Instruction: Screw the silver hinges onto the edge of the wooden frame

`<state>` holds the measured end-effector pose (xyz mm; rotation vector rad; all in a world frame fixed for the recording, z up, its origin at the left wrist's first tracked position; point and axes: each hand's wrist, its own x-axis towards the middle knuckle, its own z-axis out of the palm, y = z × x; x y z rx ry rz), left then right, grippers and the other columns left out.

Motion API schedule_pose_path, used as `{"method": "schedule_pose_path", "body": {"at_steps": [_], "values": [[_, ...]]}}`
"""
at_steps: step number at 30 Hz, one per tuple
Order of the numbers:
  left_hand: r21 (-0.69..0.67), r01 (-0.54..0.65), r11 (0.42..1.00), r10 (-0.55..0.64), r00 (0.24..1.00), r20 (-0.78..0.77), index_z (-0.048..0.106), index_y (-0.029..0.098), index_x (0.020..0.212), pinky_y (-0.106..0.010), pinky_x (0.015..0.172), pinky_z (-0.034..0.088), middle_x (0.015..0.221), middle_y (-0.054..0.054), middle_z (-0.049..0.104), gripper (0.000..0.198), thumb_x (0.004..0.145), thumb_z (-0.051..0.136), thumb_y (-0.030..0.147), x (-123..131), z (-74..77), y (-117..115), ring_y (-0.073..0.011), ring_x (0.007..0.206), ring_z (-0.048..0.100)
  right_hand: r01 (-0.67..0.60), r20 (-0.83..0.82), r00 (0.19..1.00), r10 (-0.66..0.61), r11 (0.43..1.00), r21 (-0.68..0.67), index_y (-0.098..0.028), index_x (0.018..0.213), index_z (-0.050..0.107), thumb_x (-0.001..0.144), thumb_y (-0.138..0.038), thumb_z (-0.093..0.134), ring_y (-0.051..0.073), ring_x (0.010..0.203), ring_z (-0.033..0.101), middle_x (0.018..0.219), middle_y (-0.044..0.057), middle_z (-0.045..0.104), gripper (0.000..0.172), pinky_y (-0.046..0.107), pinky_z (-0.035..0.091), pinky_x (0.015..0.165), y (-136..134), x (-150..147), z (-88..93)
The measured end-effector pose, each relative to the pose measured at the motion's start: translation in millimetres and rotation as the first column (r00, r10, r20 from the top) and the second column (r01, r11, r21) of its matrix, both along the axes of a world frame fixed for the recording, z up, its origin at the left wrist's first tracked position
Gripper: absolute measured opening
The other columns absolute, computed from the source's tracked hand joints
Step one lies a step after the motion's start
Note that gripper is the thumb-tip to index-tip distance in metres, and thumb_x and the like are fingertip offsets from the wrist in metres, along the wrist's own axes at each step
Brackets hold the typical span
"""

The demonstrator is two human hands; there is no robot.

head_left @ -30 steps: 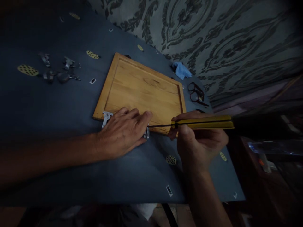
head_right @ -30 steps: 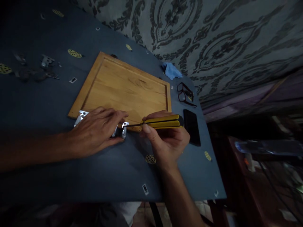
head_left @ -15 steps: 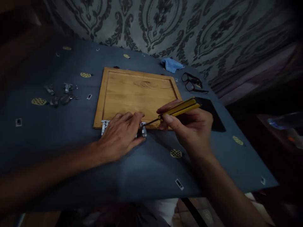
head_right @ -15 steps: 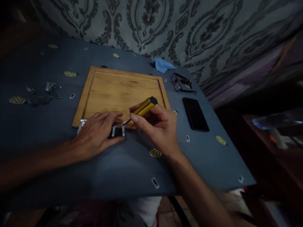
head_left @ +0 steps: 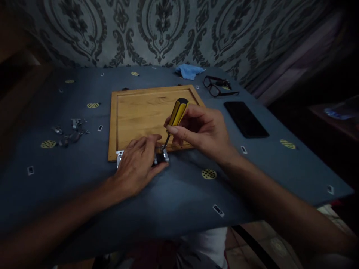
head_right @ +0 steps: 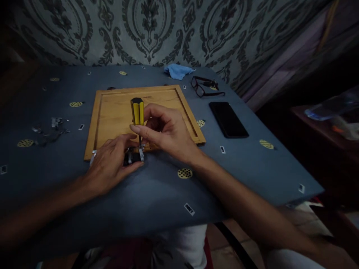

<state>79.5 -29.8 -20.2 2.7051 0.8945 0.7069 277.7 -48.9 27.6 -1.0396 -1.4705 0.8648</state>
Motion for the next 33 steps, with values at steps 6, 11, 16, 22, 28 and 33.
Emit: {"method": "schedule_pose_path", "body": {"at_steps": [6, 11, 16, 22, 28, 33], "values": [[-0.014, 0.013, 1.000, -0.013, 1.000, 0.018, 0.040, 0.019, 0.135, -0.043, 0.093, 0.055, 0.116, -0.008, 0.075, 0.067, 0.084, 0.084, 0.024, -0.6, 0.6, -0.2, -0.0303, 0.110, 0.071, 0.079, -0.041, 0.996, -0.078, 0.997, 0.022, -0.023, 0.079, 0.067, 0.073, -0.048, 0.091, 0.010, 0.049, 0.062, 0.064, -0.007, 0.062, 0.034, 0.023, 0.054, 0.046, -7.1, -1.4, -8.4], [-0.036, 0.011, 0.999, -0.010, 1.000, 0.027, 0.041, 0.020, 0.133, -0.044, 0.095, 0.054, 0.119, -0.009, 0.075, 0.063, 0.086, 0.083, 0.027, -0.8, 0.2, 0.5, -0.0304, 0.114, 0.071, 0.044, -0.014, 0.999, -0.044, 0.998, 0.044, -0.024, 0.098, 0.078, 0.085, -0.048, 0.081, 0.009, 0.056, 0.067, 0.079, -0.002, 0.072, 0.027, 0.023, 0.059, 0.054, -21.4, -0.1, -7.3], [-0.032, 0.022, 0.999, -0.022, 0.999, 0.024, 0.040, 0.021, 0.134, -0.042, 0.091, 0.054, 0.117, -0.007, 0.076, 0.064, 0.086, 0.082, 0.026, -1.5, -0.6, 0.6, -0.0290, 0.111, 0.072, 0.101, 0.001, 0.995, -0.102, 0.990, 0.094, -0.021, 0.078, 0.073, 0.077, -0.051, 0.087, 0.009, 0.052, 0.064, 0.070, -0.003, 0.067, 0.033, 0.023, 0.054, 0.049, -22.2, -2.5, -10.2], [-0.039, 0.009, 0.999, -0.009, 1.000, 0.007, 0.040, 0.021, 0.133, -0.041, 0.093, 0.053, 0.120, -0.008, 0.075, 0.063, 0.086, 0.082, 0.027, -1.4, -0.2, 0.4, -0.0283, 0.111, 0.071, 0.147, -0.058, 0.988, -0.143, 0.987, 0.064, -0.022, 0.075, 0.072, 0.073, -0.053, 0.089, 0.010, 0.055, 0.061, 0.072, -0.002, 0.067, 0.035, 0.023, 0.053, 0.048, -20.2, -1.7, -15.0], [-0.088, -0.026, 0.996, 0.022, 0.999, -0.045, 0.045, 0.018, 0.130, -0.045, 0.094, 0.053, 0.119, -0.011, 0.074, 0.057, 0.087, 0.081, 0.031, 0.5, 2.1, 0.5, -0.0324, 0.112, 0.070, 0.032, -0.057, 0.998, -0.030, 0.999, 0.038, -0.024, 0.091, 0.077, 0.074, -0.048, 0.091, 0.011, 0.058, 0.067, 0.071, -0.003, 0.072, 0.032, 0.026, 0.061, 0.059, -18.9, -1.7, -17.7], [-0.119, -0.043, 0.992, 0.036, 0.998, -0.060, 0.044, 0.019, 0.134, -0.047, 0.097, 0.053, 0.121, -0.011, 0.073, 0.058, 0.089, 0.078, 0.032, 0.1, 2.1, -1.1, -0.0327, 0.117, 0.068, 0.065, -0.075, 0.995, -0.060, 0.996, 0.055, -0.023, 0.087, 0.078, 0.069, -0.046, 0.094, 0.011, 0.053, 0.067, 0.066, -0.003, 0.072, 0.033, 0.023, 0.059, 0.052, -16.2, -4.6, -18.7]]}}
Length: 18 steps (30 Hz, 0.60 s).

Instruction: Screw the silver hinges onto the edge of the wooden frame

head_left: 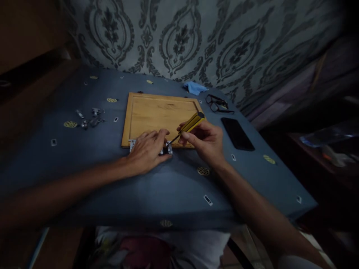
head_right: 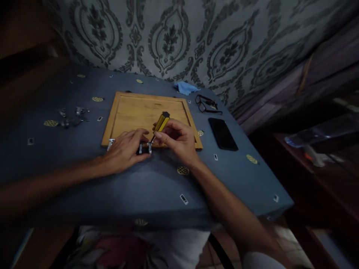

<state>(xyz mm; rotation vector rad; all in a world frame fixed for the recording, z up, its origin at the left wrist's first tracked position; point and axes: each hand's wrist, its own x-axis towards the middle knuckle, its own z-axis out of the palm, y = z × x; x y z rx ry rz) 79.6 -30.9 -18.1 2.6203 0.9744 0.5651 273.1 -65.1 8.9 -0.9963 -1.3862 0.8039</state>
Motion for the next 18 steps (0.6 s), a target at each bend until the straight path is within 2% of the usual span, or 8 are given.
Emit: {"method": "schedule_pose_path", "body": {"at_steps": [5, 9, 13, 18], "values": [[0.009, -0.017, 1.000, 0.017, 1.000, 0.016, 0.045, 0.020, 0.132, -0.047, 0.097, 0.052, 0.121, -0.011, 0.072, 0.059, 0.087, 0.080, 0.034, -0.3, -1.4, -1.7, -0.0329, 0.118, 0.068, 0.010, 0.015, 1.000, -0.009, 1.000, -0.012, -0.023, 0.084, 0.075, 0.068, -0.045, 0.095, 0.012, 0.052, 0.067, 0.066, -0.003, 0.071, 0.033, 0.023, 0.057, 0.048, 0.4, -0.1, -0.9], [0.012, -0.019, 1.000, 0.019, 1.000, 0.021, 0.045, 0.021, 0.133, -0.049, 0.098, 0.052, 0.124, -0.013, 0.072, 0.065, 0.084, 0.082, 0.042, 0.2, -0.3, -1.9, -0.0337, 0.117, 0.069, 0.003, 0.004, 1.000, -0.003, 1.000, -0.013, -0.022, 0.084, 0.074, 0.068, -0.044, 0.095, 0.012, 0.052, 0.067, 0.065, -0.004, 0.071, 0.034, 0.021, 0.055, 0.046, -0.8, 0.4, -1.3], [-0.007, -0.023, 1.000, 0.023, 1.000, 0.019, 0.045, 0.020, 0.131, -0.049, 0.097, 0.052, 0.122, -0.012, 0.073, 0.059, 0.089, 0.078, 0.046, 0.5, 0.9, -1.5, -0.0337, 0.114, 0.069, 0.004, -0.004, 1.000, -0.004, 1.000, -0.011, -0.021, 0.082, 0.074, 0.068, -0.042, 0.095, 0.010, 0.052, 0.066, 0.064, -0.004, 0.071, 0.033, 0.019, 0.054, 0.046, -1.1, -0.3, -0.6], [-0.050, -0.046, 0.998, 0.048, 0.998, 0.032, 0.046, 0.021, 0.130, -0.048, 0.093, 0.054, 0.114, -0.008, 0.076, 0.053, 0.091, 0.076, 0.040, 1.5, 2.2, -1.7, -0.0338, 0.110, 0.070, 0.010, 0.017, 1.000, -0.010, 1.000, -0.015, -0.021, 0.084, 0.075, 0.068, -0.045, 0.094, 0.011, 0.054, 0.067, 0.066, -0.003, 0.072, 0.035, 0.021, 0.055, 0.047, -0.5, -1.1, -1.1]]}}
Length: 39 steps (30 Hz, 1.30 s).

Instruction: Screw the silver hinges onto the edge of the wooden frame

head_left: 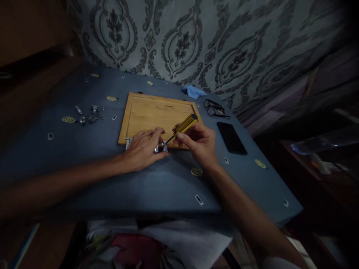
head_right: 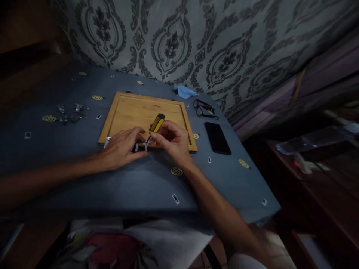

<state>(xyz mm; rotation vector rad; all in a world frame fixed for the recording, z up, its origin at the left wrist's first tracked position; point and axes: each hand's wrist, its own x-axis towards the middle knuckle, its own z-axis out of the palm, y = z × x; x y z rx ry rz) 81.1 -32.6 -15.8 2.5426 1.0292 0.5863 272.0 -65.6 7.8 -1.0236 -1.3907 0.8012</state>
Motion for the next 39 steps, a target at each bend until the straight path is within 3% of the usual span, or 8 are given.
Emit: {"method": "schedule_pose_path", "body": {"at_steps": [8, 11, 13, 19, 26, 32, 39], "values": [[-0.033, -0.020, 0.999, 0.020, 1.000, -0.002, 0.046, 0.020, 0.129, -0.050, 0.095, 0.054, 0.115, -0.009, 0.075, 0.055, 0.087, 0.078, 0.036, 1.7, 4.4, -1.1, -0.0341, 0.111, 0.071, 0.000, 0.047, 0.999, 0.001, 1.000, -0.017, -0.024, 0.099, 0.078, 0.072, -0.050, 0.090, 0.012, 0.056, 0.066, 0.075, -0.001, 0.074, 0.039, 0.025, 0.057, 0.053, -2.1, 1.7, 1.4], [-0.021, -0.023, 1.000, 0.023, 1.000, 0.000, 0.046, 0.021, 0.128, -0.048, 0.094, 0.053, 0.114, -0.008, 0.075, 0.055, 0.086, 0.079, 0.035, 2.0, 2.4, -1.0, -0.0329, 0.110, 0.071, 0.028, 0.071, 0.997, -0.026, 0.999, -0.019, -0.024, 0.089, 0.079, 0.071, -0.049, 0.091, 0.011, 0.057, 0.063, 0.081, 0.000, 0.075, 0.033, 0.026, 0.056, 0.054, -2.3, 3.0, 2.1], [-0.005, -0.018, 1.000, 0.018, 1.000, 0.011, 0.046, 0.022, 0.128, -0.047, 0.093, 0.053, 0.113, -0.007, 0.075, 0.055, 0.086, 0.080, 0.035, 2.0, 0.2, -0.7, -0.0323, 0.108, 0.071, 0.057, 0.068, 0.996, -0.056, 0.998, -0.021, -0.023, 0.082, 0.077, 0.070, -0.046, 0.093, 0.010, 0.056, 0.061, 0.075, -0.001, 0.072, 0.031, 0.024, 0.054, 0.052, -2.4, 3.0, 1.8], [0.010, -0.018, 1.000, 0.018, 1.000, 0.025, 0.048, 0.021, 0.129, -0.046, 0.091, 0.053, 0.114, -0.009, 0.075, 0.055, 0.087, 0.079, 0.038, 1.4, -3.0, -0.6, -0.0322, 0.107, 0.071, 0.080, -0.005, 0.997, -0.080, 0.994, -0.070, -0.021, 0.079, 0.072, 0.065, -0.049, 0.095, 0.010, 0.053, 0.061, 0.072, -0.002, 0.069, 0.039, 0.022, 0.052, 0.047, -4.2, -1.4, 4.0], [0.014, 0.005, 1.000, -0.005, 1.000, 0.024, 0.047, 0.020, 0.129, -0.046, 0.093, 0.052, 0.114, -0.010, 0.075, 0.052, 0.089, 0.076, 0.037, 0.7, -2.8, -0.4, -0.0326, 0.111, 0.070, -0.027, 0.026, 0.999, 0.030, 0.996, -0.086, -0.024, 0.103, 0.077, 0.077, -0.052, 0.087, 0.014, 0.059, 0.071, 0.074, -0.001, 0.076, 0.039, 0.027, 0.062, 0.055, -6.6, 3.7, 7.9], [0.023, 0.008, 1.000, -0.008, 1.000, 0.009, 0.046, 0.022, 0.128, -0.043, 0.091, 0.051, 0.116, -0.008, 0.075, 0.054, 0.088, 0.079, 0.036, 0.6, -3.1, 0.3, -0.0315, 0.111, 0.070, 0.142, 0.075, 0.987, -0.140, 0.990, -0.014, -0.022, 0.085, 0.074, 0.074, -0.057, 0.087, 0.013, 0.051, 0.066, 0.069, -0.002, 0.072, 0.039, 0.027, 0.059, 0.050, -7.4, 2.6, 2.6], [0.026, 0.024, 0.999, -0.024, 1.000, -0.001, 0.047, 0.021, 0.128, -0.042, 0.093, 0.050, 0.118, -0.008, 0.074, 0.056, 0.087, 0.082, 0.035, 0.9, -2.6, 0.1, -0.0312, 0.111, 0.070, 0.266, 0.128, 0.949, -0.288, 0.950, 0.162, -0.024, 0.089, 0.072, 0.084, -0.045, 0.083, 0.013, 0.057, 0.069, 0.076, -0.001, 0.072, 0.025, 0.026, 0.056, 0.050, -11.5, 1.7, -13.5]]}}
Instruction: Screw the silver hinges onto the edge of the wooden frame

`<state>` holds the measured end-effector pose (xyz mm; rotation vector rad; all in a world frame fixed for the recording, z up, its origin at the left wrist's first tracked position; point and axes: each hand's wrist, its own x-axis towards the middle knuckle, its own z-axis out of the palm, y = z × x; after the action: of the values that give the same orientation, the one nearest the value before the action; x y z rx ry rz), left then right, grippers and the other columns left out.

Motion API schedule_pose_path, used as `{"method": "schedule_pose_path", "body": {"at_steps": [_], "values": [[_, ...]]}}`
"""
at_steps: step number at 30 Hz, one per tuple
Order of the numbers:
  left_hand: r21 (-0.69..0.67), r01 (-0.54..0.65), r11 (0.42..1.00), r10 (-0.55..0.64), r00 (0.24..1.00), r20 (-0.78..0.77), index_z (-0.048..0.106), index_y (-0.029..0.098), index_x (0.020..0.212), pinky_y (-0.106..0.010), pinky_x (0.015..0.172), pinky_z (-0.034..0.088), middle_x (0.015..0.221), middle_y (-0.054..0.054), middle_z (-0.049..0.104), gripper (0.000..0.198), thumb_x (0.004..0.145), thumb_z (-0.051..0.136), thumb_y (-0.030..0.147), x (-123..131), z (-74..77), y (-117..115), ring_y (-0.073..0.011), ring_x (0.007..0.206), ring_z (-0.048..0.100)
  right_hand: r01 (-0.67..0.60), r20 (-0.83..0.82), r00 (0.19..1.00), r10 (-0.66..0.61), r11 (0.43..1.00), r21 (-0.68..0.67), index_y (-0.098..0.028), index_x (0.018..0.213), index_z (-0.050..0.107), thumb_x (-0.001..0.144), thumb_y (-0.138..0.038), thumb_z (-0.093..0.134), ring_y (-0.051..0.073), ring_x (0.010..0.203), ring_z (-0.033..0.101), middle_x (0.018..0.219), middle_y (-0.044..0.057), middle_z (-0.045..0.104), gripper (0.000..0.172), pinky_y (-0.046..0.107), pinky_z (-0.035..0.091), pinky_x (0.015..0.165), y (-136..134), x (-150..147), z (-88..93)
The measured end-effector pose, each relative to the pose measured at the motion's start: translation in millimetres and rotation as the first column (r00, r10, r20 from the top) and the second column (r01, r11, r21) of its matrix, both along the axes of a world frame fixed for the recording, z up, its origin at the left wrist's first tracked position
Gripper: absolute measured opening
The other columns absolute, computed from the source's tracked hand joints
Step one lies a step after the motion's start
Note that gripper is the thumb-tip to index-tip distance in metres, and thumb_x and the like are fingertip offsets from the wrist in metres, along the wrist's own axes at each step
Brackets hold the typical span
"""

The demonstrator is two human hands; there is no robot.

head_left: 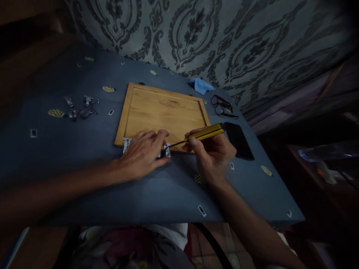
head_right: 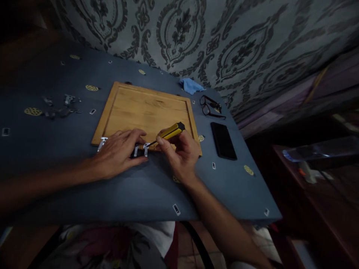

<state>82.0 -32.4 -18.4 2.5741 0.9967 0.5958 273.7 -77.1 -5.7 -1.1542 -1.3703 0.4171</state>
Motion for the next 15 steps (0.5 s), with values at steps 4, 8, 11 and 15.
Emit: {"method": "schedule_pose_path", "body": {"at_steps": [4, 8, 11, 15], "values": [[0.014, 0.009, 1.000, -0.010, 1.000, 0.012, 0.047, 0.020, 0.127, -0.041, 0.093, 0.050, 0.116, -0.008, 0.075, 0.056, 0.088, 0.082, 0.037, -0.2, -0.2, 0.4, -0.0302, 0.109, 0.070, 0.000, -0.019, 1.000, 0.001, 0.999, 0.049, -0.026, 0.091, 0.071, 0.087, -0.043, 0.081, 0.013, 0.056, 0.069, 0.079, -0.002, 0.072, 0.021, 0.026, 0.055, 0.047, -1.4, -1.8, -5.2], [0.008, 0.018, 1.000, -0.018, 1.000, -0.008, 0.046, 0.019, 0.129, -0.042, 0.094, 0.050, 0.115, -0.008, 0.075, 0.056, 0.088, 0.081, 0.038, -0.4, 1.8, 0.4, -0.0308, 0.109, 0.069, 0.002, -0.002, 1.000, -0.002, 0.994, 0.109, -0.028, 0.087, 0.071, 0.086, -0.040, 0.082, 0.014, 0.059, 0.068, 0.079, -0.002, 0.070, 0.017, 0.029, 0.052, 0.047, -1.8, -3.5, -4.9], [0.012, 0.022, 1.000, -0.022, 0.999, -0.025, 0.045, 0.019, 0.129, -0.043, 0.092, 0.050, 0.115, -0.009, 0.075, 0.056, 0.089, 0.080, 0.038, -0.5, 2.9, 0.3, -0.0323, 0.110, 0.069, 0.027, 0.000, 1.000, -0.027, 0.989, 0.149, -0.031, 0.088, 0.069, 0.087, -0.041, 0.082, 0.016, 0.064, 0.066, 0.081, -0.001, 0.069, 0.016, 0.033, 0.054, 0.053, -4.6, -4.2, 0.3], [0.027, 0.037, 0.999, -0.036, 0.999, -0.018, 0.044, 0.019, 0.129, -0.044, 0.091, 0.052, 0.114, -0.008, 0.076, 0.055, 0.090, 0.078, 0.038, -1.2, 2.7, 0.1, -0.0323, 0.111, 0.070, 0.069, 0.046, 0.996, -0.080, 0.979, 0.194, -0.031, 0.088, 0.068, 0.091, -0.042, 0.077, 0.018, 0.068, 0.067, 0.083, 0.000, 0.069, 0.014, 0.034, 0.056, 0.054, -7.5, -2.2, 8.6]]}}
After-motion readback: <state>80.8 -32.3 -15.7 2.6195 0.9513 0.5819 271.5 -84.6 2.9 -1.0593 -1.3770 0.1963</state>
